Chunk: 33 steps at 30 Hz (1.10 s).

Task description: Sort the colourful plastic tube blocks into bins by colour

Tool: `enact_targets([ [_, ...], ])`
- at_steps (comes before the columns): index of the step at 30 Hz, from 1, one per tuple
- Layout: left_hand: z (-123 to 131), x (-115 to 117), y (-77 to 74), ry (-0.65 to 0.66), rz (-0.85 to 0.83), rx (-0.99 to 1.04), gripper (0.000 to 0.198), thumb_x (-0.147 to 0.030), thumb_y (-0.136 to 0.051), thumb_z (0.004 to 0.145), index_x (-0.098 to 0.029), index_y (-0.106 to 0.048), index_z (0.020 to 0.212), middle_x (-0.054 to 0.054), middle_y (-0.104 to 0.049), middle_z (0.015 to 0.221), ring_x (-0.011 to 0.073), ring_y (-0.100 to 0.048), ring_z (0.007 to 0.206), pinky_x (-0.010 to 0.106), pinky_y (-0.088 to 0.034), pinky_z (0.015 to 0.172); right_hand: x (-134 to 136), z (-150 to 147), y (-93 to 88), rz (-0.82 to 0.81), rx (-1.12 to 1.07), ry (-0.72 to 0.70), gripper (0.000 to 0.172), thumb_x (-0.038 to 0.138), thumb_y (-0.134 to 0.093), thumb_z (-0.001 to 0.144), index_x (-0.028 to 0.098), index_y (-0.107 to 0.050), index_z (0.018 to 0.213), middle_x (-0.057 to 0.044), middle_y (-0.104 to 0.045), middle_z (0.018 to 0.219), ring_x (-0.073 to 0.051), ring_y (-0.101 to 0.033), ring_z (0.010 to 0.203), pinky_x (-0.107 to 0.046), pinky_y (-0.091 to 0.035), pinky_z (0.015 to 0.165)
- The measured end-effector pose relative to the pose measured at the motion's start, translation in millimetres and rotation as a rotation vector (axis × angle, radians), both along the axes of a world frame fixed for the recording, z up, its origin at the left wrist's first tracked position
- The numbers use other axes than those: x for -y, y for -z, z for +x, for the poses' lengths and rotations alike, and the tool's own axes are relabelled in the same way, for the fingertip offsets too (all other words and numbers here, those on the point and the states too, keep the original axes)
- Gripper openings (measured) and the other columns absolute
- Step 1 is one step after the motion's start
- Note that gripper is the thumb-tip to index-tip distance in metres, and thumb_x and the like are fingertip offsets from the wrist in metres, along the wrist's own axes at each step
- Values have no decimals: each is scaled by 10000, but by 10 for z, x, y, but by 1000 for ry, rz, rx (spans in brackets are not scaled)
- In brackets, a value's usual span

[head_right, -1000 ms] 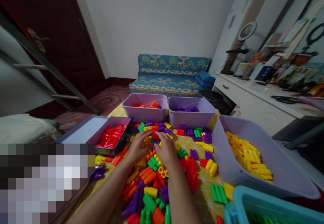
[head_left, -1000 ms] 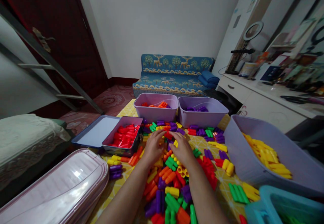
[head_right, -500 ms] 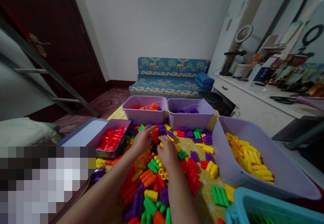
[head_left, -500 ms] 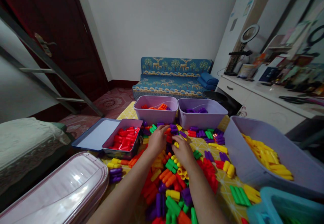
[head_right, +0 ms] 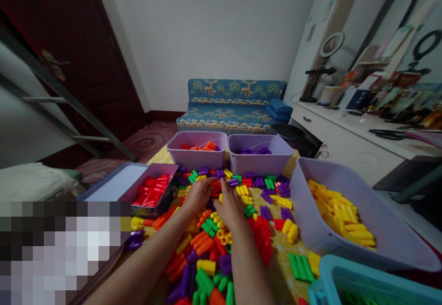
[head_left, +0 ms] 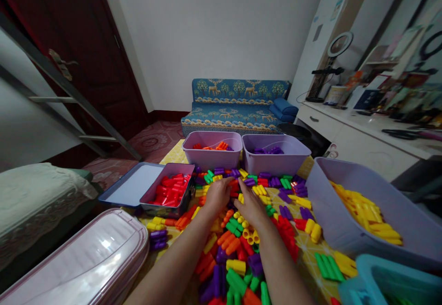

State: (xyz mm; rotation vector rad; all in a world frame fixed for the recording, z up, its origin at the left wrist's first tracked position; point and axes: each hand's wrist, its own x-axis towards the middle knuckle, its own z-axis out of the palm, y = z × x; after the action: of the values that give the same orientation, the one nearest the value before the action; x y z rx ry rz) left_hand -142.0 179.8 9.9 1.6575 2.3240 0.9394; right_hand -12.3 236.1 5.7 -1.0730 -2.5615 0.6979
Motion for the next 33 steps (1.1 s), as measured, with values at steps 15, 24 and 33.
enact_targets([
  [15,-266,-248,-921,-211,221,-196,360,-200,-453,863,-225,-637,1171,53,-686,1131,193,-624,1025,268,-449,915,-300,-464,-326,-49,370,127,576,396,-715,654,240,-559,1186,-147,-506,1269,-326,-514,1159,-418,-449,878],
  [24,-580,-628,-1112,-204,-112,-281,270,-202,-494,833,-143,-721,966,149,-717,927,242,-640,967,313,-457,857,-190,-489,-259,18,372,151,570,328,-662,710,214,-500,1244,-171,-493,1282,-319,-494,1166,-405,-449,860],
  [33,-69,133,-288,16,67,-159,453,-279,-538,840,-214,-542,1288,108,-526,1330,228,-486,1220,358,-387,1024,-183,-423,-215,24,323,120,506,373,-584,775,217,-501,1250,-143,-471,1310,-327,-449,1209,-417,-403,934],
])
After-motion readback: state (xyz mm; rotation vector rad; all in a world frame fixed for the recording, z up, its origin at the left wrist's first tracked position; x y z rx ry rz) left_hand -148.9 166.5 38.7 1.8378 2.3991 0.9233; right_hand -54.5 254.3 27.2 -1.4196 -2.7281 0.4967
